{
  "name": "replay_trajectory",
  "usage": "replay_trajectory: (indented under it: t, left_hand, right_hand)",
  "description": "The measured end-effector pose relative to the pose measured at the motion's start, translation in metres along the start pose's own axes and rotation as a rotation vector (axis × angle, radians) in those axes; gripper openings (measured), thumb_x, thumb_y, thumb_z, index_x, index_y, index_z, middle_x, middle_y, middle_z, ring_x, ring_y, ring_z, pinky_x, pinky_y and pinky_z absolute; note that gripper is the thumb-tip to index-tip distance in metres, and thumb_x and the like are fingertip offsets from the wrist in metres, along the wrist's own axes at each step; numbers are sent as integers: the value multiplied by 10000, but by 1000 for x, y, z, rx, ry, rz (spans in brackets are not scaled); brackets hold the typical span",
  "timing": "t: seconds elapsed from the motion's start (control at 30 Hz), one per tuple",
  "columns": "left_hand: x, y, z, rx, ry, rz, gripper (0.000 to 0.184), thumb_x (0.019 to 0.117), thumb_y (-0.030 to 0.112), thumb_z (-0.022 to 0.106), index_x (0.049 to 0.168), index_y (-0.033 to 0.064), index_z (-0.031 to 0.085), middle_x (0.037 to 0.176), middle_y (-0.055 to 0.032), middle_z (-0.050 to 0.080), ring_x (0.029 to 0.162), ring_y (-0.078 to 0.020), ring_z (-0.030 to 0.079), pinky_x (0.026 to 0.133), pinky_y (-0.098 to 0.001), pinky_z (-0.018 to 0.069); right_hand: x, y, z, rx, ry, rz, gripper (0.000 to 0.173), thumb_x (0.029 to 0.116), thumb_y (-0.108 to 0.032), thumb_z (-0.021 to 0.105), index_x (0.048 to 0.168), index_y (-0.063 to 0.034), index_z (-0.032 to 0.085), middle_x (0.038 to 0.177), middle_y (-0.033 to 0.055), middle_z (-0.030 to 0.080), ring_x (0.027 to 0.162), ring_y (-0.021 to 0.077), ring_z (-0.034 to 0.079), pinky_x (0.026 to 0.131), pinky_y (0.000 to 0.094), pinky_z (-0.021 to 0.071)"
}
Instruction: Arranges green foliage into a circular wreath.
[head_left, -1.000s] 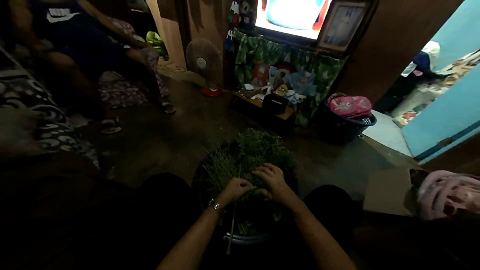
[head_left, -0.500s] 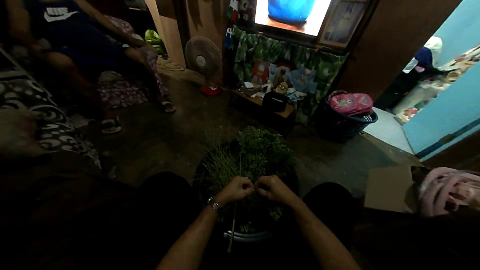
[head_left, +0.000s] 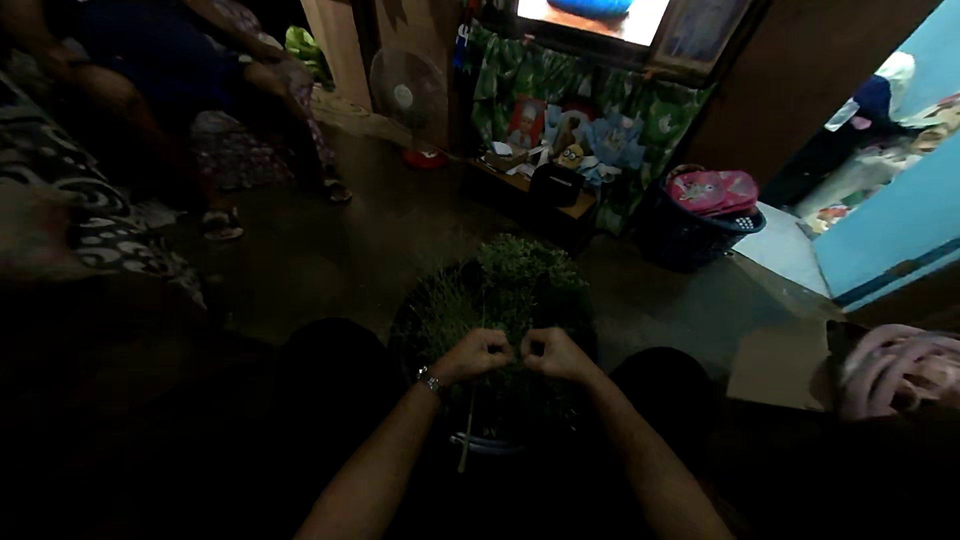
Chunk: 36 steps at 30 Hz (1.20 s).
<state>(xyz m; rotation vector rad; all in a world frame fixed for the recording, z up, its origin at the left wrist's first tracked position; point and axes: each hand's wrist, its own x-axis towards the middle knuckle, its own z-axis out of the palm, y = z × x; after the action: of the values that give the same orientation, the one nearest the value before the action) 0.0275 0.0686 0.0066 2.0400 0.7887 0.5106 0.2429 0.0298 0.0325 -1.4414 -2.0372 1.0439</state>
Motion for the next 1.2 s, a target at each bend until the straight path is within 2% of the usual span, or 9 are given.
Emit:
replay_trajectory:
  t: [0.2,0.27,0.33,0.43,0.5,0.6,0.77,0.93,1.2]
  left_hand:
    - [-5,3,-12,-67,167,-110,156,1004,89,611,974,-40,694,929,-52,637,803,-40,547,755,-216,469]
    - [-4,-2,-12,-97,191,-73,131,995,75,621,940,-18,696,900,-27,638,784,-25,555,740,-203,479]
    - [-2,-4,-10,-116,202,-49,113,987,56,630,925,-15,693,888,-23,639,773,-23,557,728,-198,482]
    - [-1,-6,-9,-112,208,-40,105,976,59,640,914,-7,695,871,-6,632,764,-9,555,722,-183,479]
    - [-1,-6,-9,-83,203,-54,126,977,85,634,925,-12,696,878,-8,623,772,-6,551,730,-180,480]
    - [0,-4,-11,-24,179,-106,185,996,127,607,980,-32,700,922,-50,620,798,-37,541,745,-206,466]
    - [0,-3,-10,22,147,-89,187,988,121,607,1001,-36,707,958,-75,633,824,-54,554,759,-208,471]
    - [0,-9,-2,211,43,-2,248,1000,105,594,1152,-28,739,1135,-221,706,1129,-320,649,1034,-453,480]
    - [6,-3,12,289,-27,-90,271,1051,122,545,1173,-56,709,1137,-227,700,1077,-314,677,1021,-436,498]
  right_hand:
    - [-4,23,-32,43,456,24,202,1020,-110,601,1126,35,693,1054,162,696,923,190,665,840,377,556]
    - [-2,34,-39,9,485,-11,323,1080,-213,520,1313,-24,641,1296,185,629,1143,285,636,972,472,530]
    - [-3,35,-39,-1,407,-37,389,1097,-266,461,1374,-36,611,1384,202,585,1249,342,575,1034,518,481]
    - [-7,20,-32,15,115,-25,397,1098,-276,467,1325,-2,643,1347,184,630,1245,266,605,1070,443,481]
    - [-6,17,-23,24,-42,-46,387,1051,-278,572,1298,10,650,1268,161,664,1132,187,648,1004,364,520]
    - [-4,14,-12,18,-83,-71,362,971,-233,707,1231,15,668,1065,128,684,896,127,633,846,303,538]
    - [-2,8,-12,-86,-65,-85,250,1026,-149,619,1175,30,707,1123,187,718,1035,248,693,974,415,536]
    - [2,11,-7,-218,-62,-49,249,1041,-123,565,1158,44,708,1127,211,712,1054,301,691,989,447,526]
    - [10,10,14,-304,-48,-104,248,1024,-94,567,1137,81,700,1171,250,673,1120,359,654,1032,456,498]
